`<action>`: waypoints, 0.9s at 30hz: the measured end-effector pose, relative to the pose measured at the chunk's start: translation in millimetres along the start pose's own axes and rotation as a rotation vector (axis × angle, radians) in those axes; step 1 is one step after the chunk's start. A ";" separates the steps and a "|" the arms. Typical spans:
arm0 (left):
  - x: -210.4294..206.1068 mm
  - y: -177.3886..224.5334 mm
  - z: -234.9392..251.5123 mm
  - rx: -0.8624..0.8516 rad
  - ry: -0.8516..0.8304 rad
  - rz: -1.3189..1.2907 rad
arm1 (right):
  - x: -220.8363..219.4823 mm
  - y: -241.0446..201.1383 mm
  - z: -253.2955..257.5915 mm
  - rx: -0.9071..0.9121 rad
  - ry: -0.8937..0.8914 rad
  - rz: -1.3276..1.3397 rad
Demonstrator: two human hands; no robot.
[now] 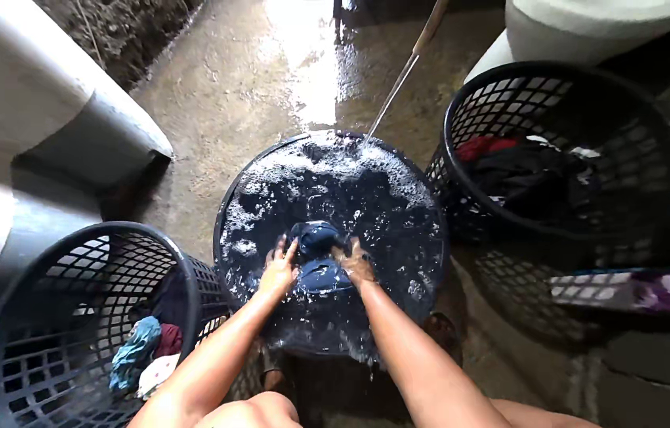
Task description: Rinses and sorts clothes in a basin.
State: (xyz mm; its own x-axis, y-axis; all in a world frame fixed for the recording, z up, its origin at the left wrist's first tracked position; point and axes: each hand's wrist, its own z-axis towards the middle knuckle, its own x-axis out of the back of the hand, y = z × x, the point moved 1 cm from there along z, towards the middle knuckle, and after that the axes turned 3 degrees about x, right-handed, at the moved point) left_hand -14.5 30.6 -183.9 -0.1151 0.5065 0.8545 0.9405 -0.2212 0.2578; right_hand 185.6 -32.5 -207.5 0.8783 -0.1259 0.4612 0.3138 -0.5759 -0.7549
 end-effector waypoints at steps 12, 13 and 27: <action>14.1 0.8 -2.0 -0.359 0.232 -0.496 | 46.9 -117.2 -35.6 0.372 -0.436 0.314; 15.3 3.9 -2.4 -0.366 0.238 -0.563 | 54.1 -133.7 -51.0 0.477 -0.487 0.353; 94.9 -8.1 -19.7 -0.510 0.245 -0.305 | 133.8 -127.9 -71.6 0.549 -0.001 -0.285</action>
State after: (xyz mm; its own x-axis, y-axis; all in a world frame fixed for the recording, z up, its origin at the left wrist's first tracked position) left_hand -39.3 64.1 -96.0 -0.4799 0.4177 0.7715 0.5907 -0.4965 0.6361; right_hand 237.2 -33.6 -15.9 0.7333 -0.0273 0.6794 0.6754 -0.0867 -0.7324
